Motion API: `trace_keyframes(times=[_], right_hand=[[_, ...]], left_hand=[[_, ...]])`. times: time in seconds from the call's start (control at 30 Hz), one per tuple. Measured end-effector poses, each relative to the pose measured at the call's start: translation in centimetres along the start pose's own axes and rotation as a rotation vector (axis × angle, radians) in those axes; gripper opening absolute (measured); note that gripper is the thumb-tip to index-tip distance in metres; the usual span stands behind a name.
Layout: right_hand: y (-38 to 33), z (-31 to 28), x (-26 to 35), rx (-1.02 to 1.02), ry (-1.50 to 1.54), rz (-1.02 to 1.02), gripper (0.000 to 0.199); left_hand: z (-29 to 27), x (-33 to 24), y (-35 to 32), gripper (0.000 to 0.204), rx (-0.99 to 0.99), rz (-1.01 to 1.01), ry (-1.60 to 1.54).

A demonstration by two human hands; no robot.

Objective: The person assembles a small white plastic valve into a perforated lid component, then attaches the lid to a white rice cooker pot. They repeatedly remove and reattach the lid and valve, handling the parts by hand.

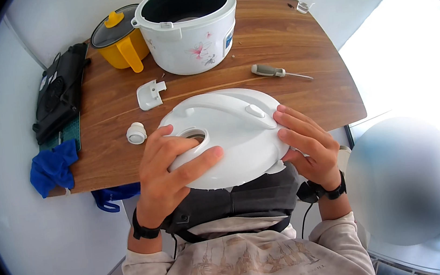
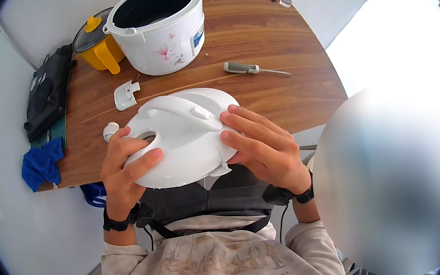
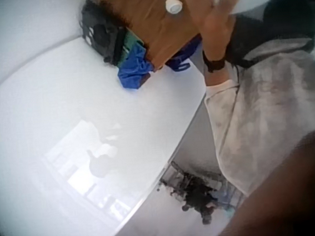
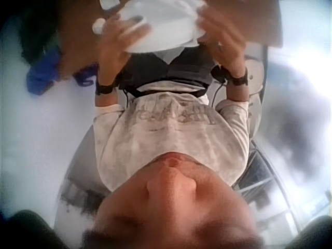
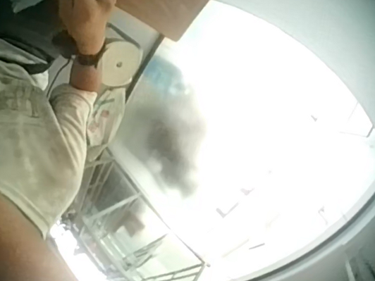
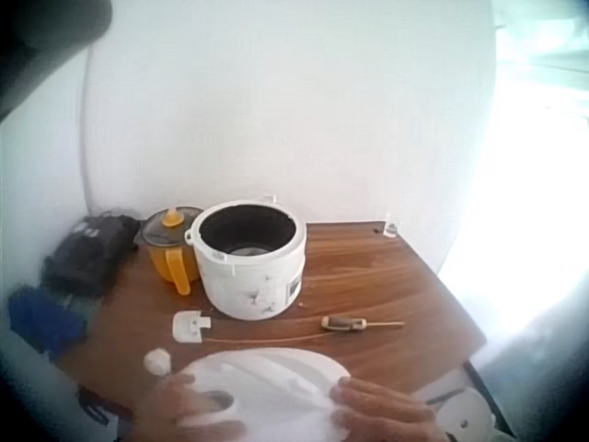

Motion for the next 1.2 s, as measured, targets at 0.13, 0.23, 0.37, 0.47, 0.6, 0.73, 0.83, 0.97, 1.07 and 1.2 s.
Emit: trace_keyframes(times=[0.13, 0.23, 0.37, 0.47, 0.6, 0.73, 0.83, 0.97, 1.07, 1.2], right_hand=[[-0.3, 0.1, 0.4, -0.061, -0.064, -0.071, 0.040], [-0.5, 0.0, 0.6, -0.086, -0.112, -0.099, 0.039], [-0.6, 0.1, 0.5, -0.104, -0.120, -0.106, 0.041], [-0.8, 0.3, 0.4, -0.141, -0.129, -0.114, 0.040], [-0.8, 0.2, 0.7, -0.145, -0.173, -0.105, 0.040], [-0.3, 0.4, 0.0, -0.136, -0.105, -0.064, 0.040], [-0.2, 0.5, -0.3, -0.151, -0.092, -0.056, 0.042], [-0.2, 0.0, -1.0, -0.151, -0.022, 0.034, 0.047], [0.0, -0.2, -2.6, -0.130, 0.049, 0.134, 0.053], [0.7, 0.2, -3.5, -0.075, 0.167, 0.235, 0.062]], left_hand=[[-0.1, -0.2, 0.2, 0.052, 0.001, 0.001, -0.022], [0.0, -0.1, 0.1, 0.053, 0.005, -0.011, -0.063], [0.2, 0.1, -0.1, 0.055, 0.009, -0.023, -0.099], [0.3, 0.1, -0.1, 0.058, 0.025, -0.016, -0.110], [0.5, 0.5, -0.1, 0.063, 0.030, -0.042, -0.144], [0.4, 0.9, 0.0, 0.066, 0.034, -0.058, -0.160], [0.4, 0.8, 0.1, 0.066, 0.013, -0.044, -0.133], [0.4, 1.3, -0.1, 0.060, -0.025, -0.059, -0.147], [0.1, 1.9, -0.1, 0.054, -0.037, -0.120, -0.158], [0.0, 2.9, -0.6, 0.050, -0.055, -0.205, -0.209]])
Point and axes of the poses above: each hand's wrist, its own y-axis towards the middle knuckle, its own z-axis out of the palm, x = y × z, the point moved 8 cm from there along y, towards the middle knuckle, and after that the axes turned 13 degrees about z, right-handed, at the moved point
